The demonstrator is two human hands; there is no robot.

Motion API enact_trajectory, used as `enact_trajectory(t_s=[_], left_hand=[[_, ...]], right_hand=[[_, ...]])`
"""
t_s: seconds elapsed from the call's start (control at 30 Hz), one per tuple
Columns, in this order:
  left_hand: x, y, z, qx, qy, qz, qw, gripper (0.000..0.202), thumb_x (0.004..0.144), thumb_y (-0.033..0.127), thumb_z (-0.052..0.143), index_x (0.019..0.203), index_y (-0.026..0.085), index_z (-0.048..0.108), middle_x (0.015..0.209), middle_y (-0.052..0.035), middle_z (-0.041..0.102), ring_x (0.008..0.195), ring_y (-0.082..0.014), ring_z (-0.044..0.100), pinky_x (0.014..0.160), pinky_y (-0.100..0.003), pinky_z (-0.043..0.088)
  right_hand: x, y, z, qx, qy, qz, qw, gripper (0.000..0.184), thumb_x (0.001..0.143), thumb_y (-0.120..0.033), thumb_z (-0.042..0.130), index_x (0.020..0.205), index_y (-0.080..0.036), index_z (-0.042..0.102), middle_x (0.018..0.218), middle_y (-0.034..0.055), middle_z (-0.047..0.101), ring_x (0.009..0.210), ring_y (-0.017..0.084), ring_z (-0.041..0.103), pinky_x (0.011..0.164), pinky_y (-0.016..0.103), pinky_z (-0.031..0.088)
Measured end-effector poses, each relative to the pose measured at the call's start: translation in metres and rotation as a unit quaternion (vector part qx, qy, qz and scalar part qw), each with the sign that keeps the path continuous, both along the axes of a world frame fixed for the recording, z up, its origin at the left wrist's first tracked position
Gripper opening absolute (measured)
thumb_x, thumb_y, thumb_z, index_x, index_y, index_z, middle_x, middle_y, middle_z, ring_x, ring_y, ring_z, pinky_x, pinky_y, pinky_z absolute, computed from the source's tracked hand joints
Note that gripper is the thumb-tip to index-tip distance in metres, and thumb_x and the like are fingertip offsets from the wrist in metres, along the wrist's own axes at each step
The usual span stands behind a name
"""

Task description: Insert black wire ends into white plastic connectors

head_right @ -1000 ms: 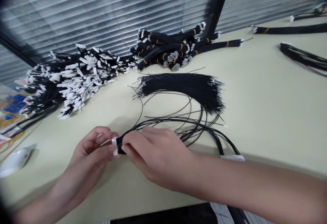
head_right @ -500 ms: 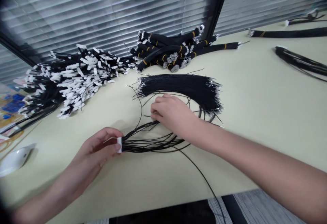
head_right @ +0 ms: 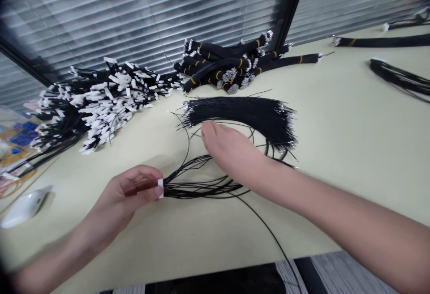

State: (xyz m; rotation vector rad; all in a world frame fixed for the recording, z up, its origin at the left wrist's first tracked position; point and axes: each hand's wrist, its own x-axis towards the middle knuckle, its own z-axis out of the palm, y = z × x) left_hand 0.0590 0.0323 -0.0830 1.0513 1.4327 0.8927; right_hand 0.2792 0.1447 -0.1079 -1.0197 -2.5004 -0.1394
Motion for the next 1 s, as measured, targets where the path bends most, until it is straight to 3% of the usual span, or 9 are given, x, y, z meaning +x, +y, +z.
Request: enact_trajectory(t_s=[0.1, 0.2, 0.3, 0.4, 0.63, 1.0], left_hand=[[-0.001, 0.001, -0.002, -0.018, -0.022, -0.004, 1.000, 0.016, 0.078, 0.021, 0.070, 0.092, 0.021, 0.063, 0.076, 0.0009, 0.062, 0.075, -0.0129, 0.059, 0.071, -0.023, 0.045], [-0.002, 0.002, -0.004, -0.010, -0.031, -0.002, 0.999, 0.019, 0.078, 0.019, 0.071, 0.094, 0.021, 0.061, 0.082, 0.0005, 0.062, 0.077, -0.0133, 0.059, 0.073, -0.025, 0.048], [-0.002, 0.002, -0.004, 0.003, -0.050, 0.005, 0.999, 0.024, 0.077, 0.017, 0.071, 0.096, 0.022, 0.059, 0.092, -0.0011, 0.062, 0.082, -0.0147, 0.059, 0.074, -0.026, 0.049], [0.000, 0.002, -0.003, -0.002, -0.077, 0.018, 0.997, 0.026, 0.075, 0.012, 0.071, 0.095, 0.021, 0.057, 0.089, -0.0009, 0.062, 0.081, -0.0156, 0.060, 0.073, -0.026, 0.050], [0.006, -0.001, 0.000, -0.002, -0.126, 0.019, 0.992, 0.022, 0.075, 0.010, 0.070, 0.088, 0.021, 0.056, 0.088, 0.0015, 0.059, 0.076, -0.0122, 0.058, 0.070, -0.023, 0.050], [0.005, -0.002, 0.000, -0.003, -0.140, 0.013, 0.990, 0.022, 0.076, 0.011, 0.071, 0.088, 0.021, 0.055, 0.088, 0.0016, 0.059, 0.073, -0.0099, 0.057, 0.066, -0.018, 0.049]], right_hand=[[-0.001, -0.016, 0.020, -0.025, 0.119, -0.019, 0.992, 0.012, 0.094, -0.012, 0.040, 0.089, -0.017, 0.050, 0.074, 0.0000, 0.053, 0.057, 0.011, 0.045, 0.049, 0.024, 0.033], [-0.007, -0.039, 0.035, -0.043, 0.220, 0.079, 0.971, 0.010, 0.093, -0.014, 0.046, 0.088, -0.017, 0.054, 0.081, 0.0008, 0.056, 0.069, 0.011, 0.051, 0.059, 0.023, 0.040], [-0.013, -0.056, 0.034, -0.053, 0.212, 0.168, 0.961, 0.015, 0.095, -0.015, 0.045, 0.089, -0.015, 0.059, 0.083, 0.0033, 0.057, 0.076, 0.013, 0.052, 0.066, 0.025, 0.043], [-0.018, -0.064, 0.027, -0.064, 0.187, 0.200, 0.960, 0.022, 0.095, -0.014, 0.042, 0.085, -0.012, 0.062, 0.078, 0.0046, 0.058, 0.072, 0.014, 0.051, 0.064, 0.027, 0.044], [-0.021, -0.067, 0.019, -0.024, 0.116, 0.194, 0.974, 0.025, 0.093, -0.010, 0.042, 0.079, -0.011, 0.063, 0.069, 0.0035, 0.055, 0.066, 0.015, 0.051, 0.061, 0.030, 0.042], [-0.020, -0.066, 0.013, -0.012, 0.128, 0.193, 0.973, 0.023, 0.093, -0.011, 0.044, 0.079, -0.010, 0.061, 0.070, 0.0043, 0.055, 0.067, 0.015, 0.050, 0.060, 0.029, 0.041]])
